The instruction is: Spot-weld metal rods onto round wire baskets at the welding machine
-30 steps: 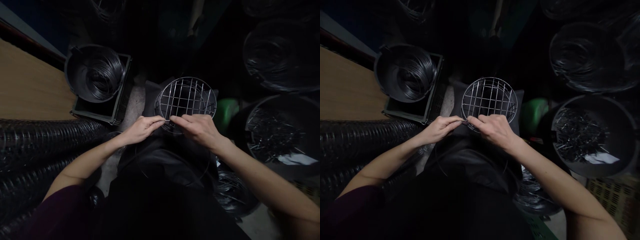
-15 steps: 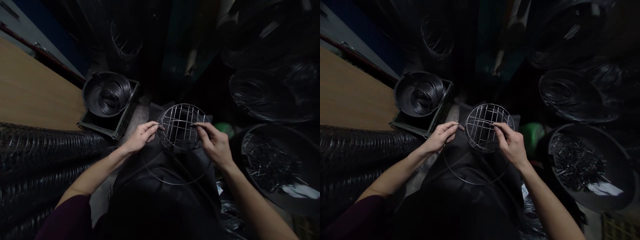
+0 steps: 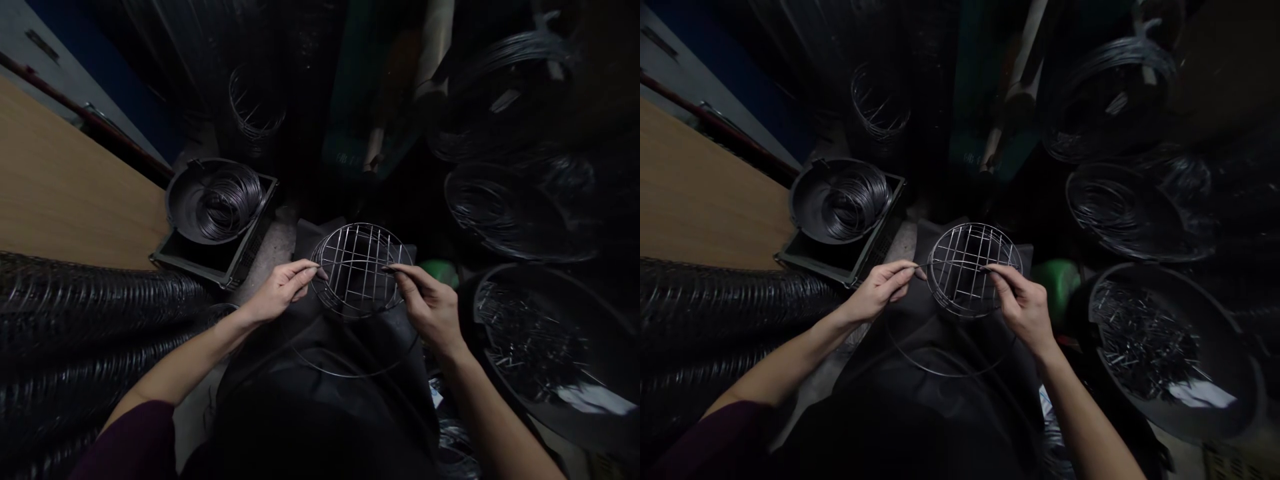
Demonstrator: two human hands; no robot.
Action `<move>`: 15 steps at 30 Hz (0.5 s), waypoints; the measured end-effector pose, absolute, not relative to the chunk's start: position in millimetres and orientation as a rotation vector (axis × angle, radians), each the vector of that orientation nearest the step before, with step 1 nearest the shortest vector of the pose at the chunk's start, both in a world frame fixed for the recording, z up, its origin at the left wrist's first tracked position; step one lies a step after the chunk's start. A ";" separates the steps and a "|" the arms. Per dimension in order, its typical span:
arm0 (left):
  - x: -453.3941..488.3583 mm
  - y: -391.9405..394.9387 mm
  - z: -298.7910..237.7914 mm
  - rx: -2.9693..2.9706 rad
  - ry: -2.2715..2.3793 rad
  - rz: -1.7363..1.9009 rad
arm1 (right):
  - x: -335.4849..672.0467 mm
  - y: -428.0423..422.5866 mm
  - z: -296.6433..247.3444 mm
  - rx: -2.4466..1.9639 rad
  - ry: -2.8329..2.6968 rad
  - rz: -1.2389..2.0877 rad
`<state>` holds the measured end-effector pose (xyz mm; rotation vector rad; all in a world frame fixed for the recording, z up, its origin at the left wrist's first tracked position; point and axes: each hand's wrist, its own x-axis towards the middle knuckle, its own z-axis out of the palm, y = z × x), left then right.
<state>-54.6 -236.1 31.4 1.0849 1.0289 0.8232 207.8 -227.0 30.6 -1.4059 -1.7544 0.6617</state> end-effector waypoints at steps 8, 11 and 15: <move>-52.7 -234.9 29.7 1.092 1.006 0.807 | 209.2 -227.1 24.3 -1.419 -1.749 0.643; -48.7 -232.2 28.0 1.076 1.027 0.881 | 201.7 -228.3 22.0 -1.434 -1.681 0.614; -54.4 -225.9 23.5 1.082 1.033 0.840 | 207.9 -225.7 19.8 -1.481 -1.693 0.699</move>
